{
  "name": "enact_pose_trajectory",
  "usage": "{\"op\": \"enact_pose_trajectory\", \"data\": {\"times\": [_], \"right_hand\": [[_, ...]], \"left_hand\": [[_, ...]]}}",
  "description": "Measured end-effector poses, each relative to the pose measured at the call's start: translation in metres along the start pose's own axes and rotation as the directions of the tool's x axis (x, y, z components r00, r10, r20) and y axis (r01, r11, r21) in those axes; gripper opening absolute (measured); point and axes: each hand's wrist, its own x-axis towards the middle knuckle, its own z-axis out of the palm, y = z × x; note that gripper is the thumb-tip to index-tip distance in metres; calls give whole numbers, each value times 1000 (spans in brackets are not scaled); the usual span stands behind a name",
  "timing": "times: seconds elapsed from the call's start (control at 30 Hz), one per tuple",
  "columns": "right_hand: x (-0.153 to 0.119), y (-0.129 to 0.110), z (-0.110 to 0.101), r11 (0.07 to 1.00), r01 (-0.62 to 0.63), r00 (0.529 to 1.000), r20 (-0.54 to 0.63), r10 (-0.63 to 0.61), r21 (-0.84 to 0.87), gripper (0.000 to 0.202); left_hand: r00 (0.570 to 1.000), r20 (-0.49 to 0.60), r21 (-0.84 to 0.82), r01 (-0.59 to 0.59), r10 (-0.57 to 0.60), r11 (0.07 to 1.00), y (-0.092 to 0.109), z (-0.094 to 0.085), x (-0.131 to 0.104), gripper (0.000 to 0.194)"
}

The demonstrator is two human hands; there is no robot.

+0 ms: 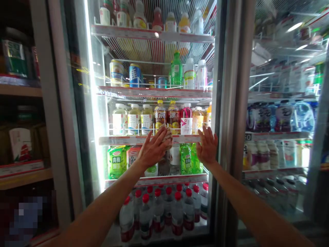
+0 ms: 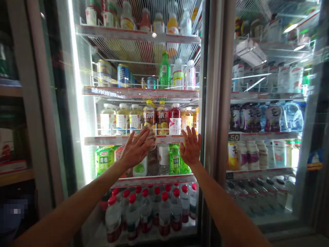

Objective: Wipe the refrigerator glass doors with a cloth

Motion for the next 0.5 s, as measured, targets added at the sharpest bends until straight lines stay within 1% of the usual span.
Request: {"op": "enact_pose_trajectory", "data": {"times": [0.03, 0.07, 0.1, 0.13, 0.17, 0.2, 0.23, 0.27, 0.3, 0.33, 0.37, 0.4, 0.43, 0.47, 0.5], "right_hand": [[0, 0, 0, 1000, 0, 1000, 2, 0, 0, 55], [0, 0, 0, 1000, 0, 1000, 3, 0, -2, 55], [0, 0, 1, 1000, -1, 1000, 2, 1, -6, 56], [0, 0, 1, 1000, -3, 1000, 0, 3, -11, 56], [0, 0, 2, 1000, -6, 1000, -1, 6, -15, 56], [0, -1, 2, 1000, -10, 1000, 0, 10, -17, 55], [0, -1, 2, 1000, -13, 1000, 2, 13, -15, 55], [0, -1, 3, 1000, -16, 1000, 4, 16, -13, 55], [0, -1, 3, 1000, -18, 1000, 6, 18, -10, 55], [0, -1, 3, 1000, -18, 1000, 6, 18, -7, 55], [0, -1, 2, 1000, -16, 1000, 5, 16, -6, 55], [0, -1, 2, 1000, -13, 1000, 2, 13, -6, 55], [0, -1, 2, 1000, -9, 1000, 0, 9, -8, 55], [0, 0, 1, 1000, -6, 1000, 1, 6, -9, 54], [0, 0, 1, 1000, -5, 1000, 6, 5, -9, 54]], "left_hand": [[999, 10, 7, -31, 31, 999, -3, -2, -4, 36], [1000, -11, 26, -6, 6, 1000, -12, -5, -10, 35], [995, -57, 50, 82, -79, 995, -24, -9, -18, 35], [972, -122, 68, 211, -202, 975, -38, -13, -26, 36], [921, -189, 72, 359, -341, 931, -51, -17, -34, 38], [851, -245, 59, 492, -465, 868, -62, -20, -41, 41], [785, -275, 40, 586, -554, 810, -68, -22, -46, 44], [746, -284, 23, 633, -602, 774, -68, -21, -48, 47], [748, -271, 11, 632, -606, 775, -62, -19, -48, 47], [786, -241, 3, 587, -569, 810, -51, -15, -46, 46], [846, -198, -3, 504, -495, 864, -36, -10, -42, 44], [910, -153, -12, 389, -386, 921, -20, -4, -38, 41], [959, -111, -24, 261, -262, 965, -6, 1, -35, 39], [986, -74, -37, 144, -147, 989, 6, 5, -32, 37], [997, -51, -46, 60, -62, 997, 12, 8, -32, 36]]}}
